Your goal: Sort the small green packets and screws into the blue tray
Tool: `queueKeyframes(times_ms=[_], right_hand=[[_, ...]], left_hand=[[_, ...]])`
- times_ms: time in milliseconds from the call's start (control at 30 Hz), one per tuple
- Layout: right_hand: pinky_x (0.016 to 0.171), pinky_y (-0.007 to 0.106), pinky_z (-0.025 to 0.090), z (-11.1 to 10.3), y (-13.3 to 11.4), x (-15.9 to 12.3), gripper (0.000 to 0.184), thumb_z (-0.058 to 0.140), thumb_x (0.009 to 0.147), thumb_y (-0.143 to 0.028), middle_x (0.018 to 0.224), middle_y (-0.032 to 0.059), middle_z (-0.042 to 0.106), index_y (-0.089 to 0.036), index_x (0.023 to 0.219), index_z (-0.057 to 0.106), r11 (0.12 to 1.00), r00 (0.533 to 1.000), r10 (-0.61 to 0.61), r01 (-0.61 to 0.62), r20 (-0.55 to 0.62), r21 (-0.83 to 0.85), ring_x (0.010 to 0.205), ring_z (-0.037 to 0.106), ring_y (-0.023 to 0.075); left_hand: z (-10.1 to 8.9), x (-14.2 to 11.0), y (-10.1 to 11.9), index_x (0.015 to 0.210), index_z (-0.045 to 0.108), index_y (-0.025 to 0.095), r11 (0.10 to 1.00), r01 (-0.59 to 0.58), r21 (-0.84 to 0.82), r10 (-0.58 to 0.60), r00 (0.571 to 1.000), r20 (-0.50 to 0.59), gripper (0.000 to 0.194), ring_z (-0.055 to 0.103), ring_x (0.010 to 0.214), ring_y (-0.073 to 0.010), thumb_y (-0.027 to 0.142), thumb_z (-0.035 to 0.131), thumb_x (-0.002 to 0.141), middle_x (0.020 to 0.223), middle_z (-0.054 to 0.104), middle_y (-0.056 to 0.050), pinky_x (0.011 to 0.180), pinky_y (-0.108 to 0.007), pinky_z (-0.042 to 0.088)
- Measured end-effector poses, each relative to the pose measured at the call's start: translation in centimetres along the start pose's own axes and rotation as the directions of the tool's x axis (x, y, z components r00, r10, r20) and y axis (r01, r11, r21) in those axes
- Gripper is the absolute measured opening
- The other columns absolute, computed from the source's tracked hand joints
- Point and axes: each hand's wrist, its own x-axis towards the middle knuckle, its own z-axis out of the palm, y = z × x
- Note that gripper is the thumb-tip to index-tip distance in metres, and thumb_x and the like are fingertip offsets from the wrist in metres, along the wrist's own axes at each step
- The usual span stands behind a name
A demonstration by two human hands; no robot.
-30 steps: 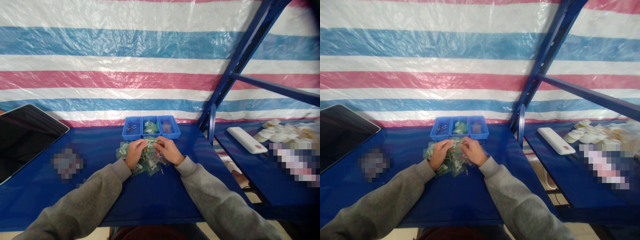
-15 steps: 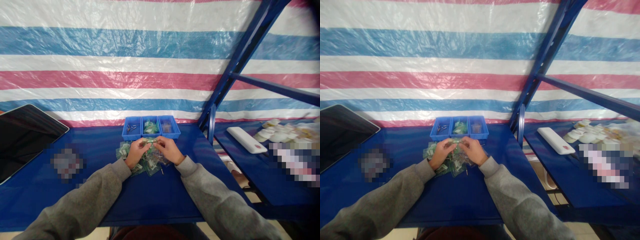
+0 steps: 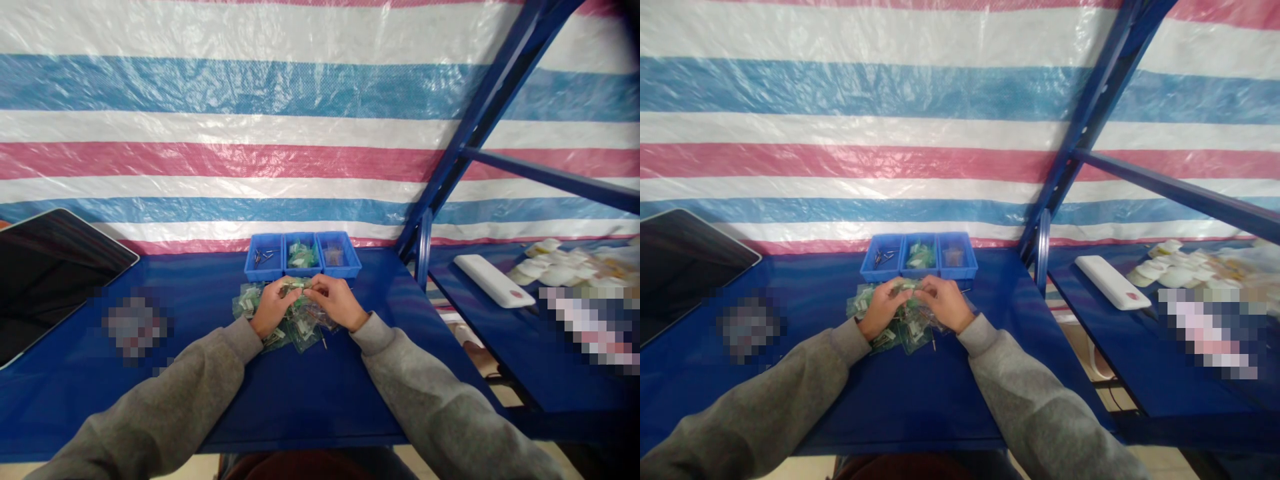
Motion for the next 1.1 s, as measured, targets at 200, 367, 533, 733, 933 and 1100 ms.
queueKeyframes(times_ms=[200,367,533,733,933,1100], right_hand=[[0.057,0.023,0.041,0.3,-0.4,0.0,0.011,0.056,0.084,-0.027,0.065,-0.0007,0.065,-0.018,0.078,0.059,1.0,1.0,-0.015,0.015,0.021,0.0,0.059,0.059,0.0134],[0.054,0.023,0.042,0.6,-0.2,-0.2,0.015,0.055,0.084,-0.031,0.064,-0.0001,0.064,-0.018,0.08,0.06,0.999,1.0,0.006,-0.007,0.018,0.034,0.058,0.059,0.0135],[0.05,0.022,0.041,0.2,0.4,0.0,0.016,0.056,0.084,-0.034,0.059,-0.0017,0.061,-0.018,0.081,0.058,0.992,0.999,0.045,-0.043,-0.015,0.116,0.05,0.055,0.0121],[0.049,0.023,0.041,0.0,0.7,0.1,0.02,0.06,0.082,-0.037,0.061,-0.0016,0.063,-0.018,0.088,0.06,0.989,0.997,0.071,-0.069,-0.014,0.132,0.047,0.054,0.0113],[0.056,0.024,0.044,0.3,0.7,0.0,0.02,0.061,0.08,-0.036,0.069,0.0003,0.066,-0.018,0.088,0.061,0.991,0.999,0.049,-0.047,-0.017,0.126,0.059,0.059,0.0133],[0.057,0.023,0.043,0.3,0.7,0.0,0.018,0.058,0.082,-0.034,0.067,-0.0005,0.063,-0.017,0.08,0.06,0.996,1.0,0.025,-0.023,-0.016,0.081,0.06,0.057,0.0126]], left_hand=[[0.0,0.0,0.3,0.075,0.058,0.014,0.997,-0.05,0.055,0.05,0.999,0.002,0.014,0.048,0.065,-0.0124,0.025,0.052,0.081,0.068,0.054,0.001,0.062,-0.022,0.038],[-0.1,-0.1,0.5,0.078,0.06,0.014,0.997,-0.051,0.063,0.051,0.999,-0.001,0.012,0.048,0.066,-0.0124,0.023,0.052,0.08,0.07,0.055,0.001,0.062,-0.022,0.038],[0.1,-0.2,0.5,0.091,0.06,0.014,0.999,0.01,-0.051,-0.008,0.999,0.043,0.022,0.05,0.06,-0.0111,0.033,0.058,0.08,0.074,0.059,0.0,0.057,-0.022,0.041],[0.1,0.0,0.1,0.086,0.06,0.013,0.999,0.005,-0.046,-0.006,1.0,-0.018,0.024,0.052,0.06,-0.0107,0.036,0.063,0.078,0.072,0.06,0.0,0.058,-0.021,0.042],[0.2,0.1,0.3,0.078,0.06,0.013,0.996,0.016,-0.083,-0.02,0.999,-0.042,0.024,0.047,0.054,-0.0091,0.037,0.064,0.076,0.062,0.055,0.002,0.051,-0.021,0.039],[0.2,0.0,0.5,0.075,0.061,0.014,0.996,0.023,-0.09,-0.03,0.996,-0.079,0.025,0.048,0.055,-0.0101,0.038,0.063,0.077,0.062,0.054,0.002,0.054,-0.022,0.039]])
